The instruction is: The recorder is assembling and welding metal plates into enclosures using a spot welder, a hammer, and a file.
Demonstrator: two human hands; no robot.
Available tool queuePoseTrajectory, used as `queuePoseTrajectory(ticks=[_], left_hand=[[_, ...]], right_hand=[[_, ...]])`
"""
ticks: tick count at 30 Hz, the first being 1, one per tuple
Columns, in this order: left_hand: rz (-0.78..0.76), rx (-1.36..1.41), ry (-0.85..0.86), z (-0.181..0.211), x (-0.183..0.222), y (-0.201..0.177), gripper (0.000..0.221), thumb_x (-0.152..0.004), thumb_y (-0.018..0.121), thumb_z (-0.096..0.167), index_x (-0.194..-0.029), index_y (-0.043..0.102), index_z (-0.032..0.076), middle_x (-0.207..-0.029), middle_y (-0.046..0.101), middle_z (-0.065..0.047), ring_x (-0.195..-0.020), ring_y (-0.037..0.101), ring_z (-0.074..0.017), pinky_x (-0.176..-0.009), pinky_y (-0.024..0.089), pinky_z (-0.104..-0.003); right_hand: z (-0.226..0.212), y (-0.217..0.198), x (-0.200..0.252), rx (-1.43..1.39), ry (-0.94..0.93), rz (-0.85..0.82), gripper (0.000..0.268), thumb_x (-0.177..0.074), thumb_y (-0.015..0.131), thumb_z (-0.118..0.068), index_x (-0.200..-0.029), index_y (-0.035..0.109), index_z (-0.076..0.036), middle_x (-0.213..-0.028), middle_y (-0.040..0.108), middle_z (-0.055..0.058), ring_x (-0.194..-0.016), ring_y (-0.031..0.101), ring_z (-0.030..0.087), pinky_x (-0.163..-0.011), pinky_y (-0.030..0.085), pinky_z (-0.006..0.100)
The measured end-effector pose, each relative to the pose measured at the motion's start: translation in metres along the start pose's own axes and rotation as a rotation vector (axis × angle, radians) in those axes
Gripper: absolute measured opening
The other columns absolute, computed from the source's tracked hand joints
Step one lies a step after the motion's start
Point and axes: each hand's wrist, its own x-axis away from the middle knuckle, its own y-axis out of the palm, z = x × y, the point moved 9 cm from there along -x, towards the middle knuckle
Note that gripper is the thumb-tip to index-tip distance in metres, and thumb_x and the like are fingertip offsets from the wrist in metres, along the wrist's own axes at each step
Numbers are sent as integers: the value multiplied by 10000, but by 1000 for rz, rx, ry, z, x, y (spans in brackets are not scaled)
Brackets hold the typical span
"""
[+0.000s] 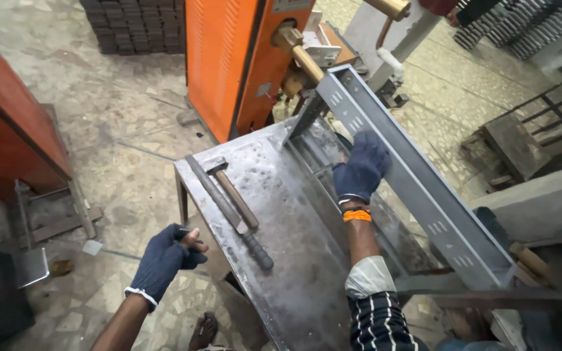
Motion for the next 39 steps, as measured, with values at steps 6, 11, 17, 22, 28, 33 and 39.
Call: queuePoseTrajectory(ticks=[6, 11, 17, 22, 28, 33, 39], left_hand=[[100, -11, -48, -12, 12, -31, 331, -918, 702, 286, -862, 635, -33, -765, 773, -174, -625, 748, -241, -557, 573, -362], [136, -5, -12, -9, 25, -43, 338, -903, 736, 272, -810, 637, -37, -743, 761, -155, -609, 741, -230, -551, 582, -353], [193, 185, -57, -30, 30, -67, 430, -965, 574, 430, -934, 669, 12, -827, 776, -175, -651, 748, -258, -595, 594, -379], [191, 383, 15, -90, 10, -97, 552, -997, 451, 485, -1147, 679, 5, -1021, 793, -97, -834, 788, -251, -727, 613, -370], [262, 339, 134, -96, 26, -139, 457, -1013, 494, 357, -1298, 658, 41, -1050, 805, -118, -912, 750, -183, -811, 599, -323], [708, 307, 100, -121, 63, -243, 457, -1036, 588, 426, -1047, 764, 4, -694, 664, -110, -533, 568, -170, -487, 439, -315], [1161, 527, 338, -84, 176, -378, 465, -1091, 651, 483, -868, 573, 82, -663, 549, -35, -454, 421, -115, -405, 288, -290]], right_hand=[[-47, 81, 63, -285, -147, -165, 386, -716, 734, -220, -1072, 712, -74, -1096, 697, 180, -1048, 637, 403, -970, 474, 507], [-149, 117, 189, -564, -13, -471, 165, -842, 681, -213, -983, 723, -138, -986, 724, 140, -933, 681, 369, -838, 534, 503], [-172, 51, 262, -494, 192, -482, 489, -589, 713, -151, -1067, 673, -56, -1046, 681, 185, -1012, 623, 400, -836, 491, 533], [-156, 90, 286, -453, 161, -515, 505, -662, 654, -106, -1166, 661, -100, -1095, 690, 164, -1051, 629, 392, -923, 508, 510], [-188, 117, 276, -557, 183, -1020, 420, -781, 630, -167, -1197, 615, -115, -1156, 676, 222, -1078, 608, 456, -885, 507, 533], [-258, 139, 324, -788, 176, -738, 530, -667, 712, -199, -1150, 563, -43, -1027, 653, 289, -909, 626, 506, -750, 511, 550], [-384, 14, 299, -1042, 363, -1252, 261, -786, 634, -116, -1030, 658, -27, -822, 679, 191, -712, 672, 354, -636, 520, 467]])
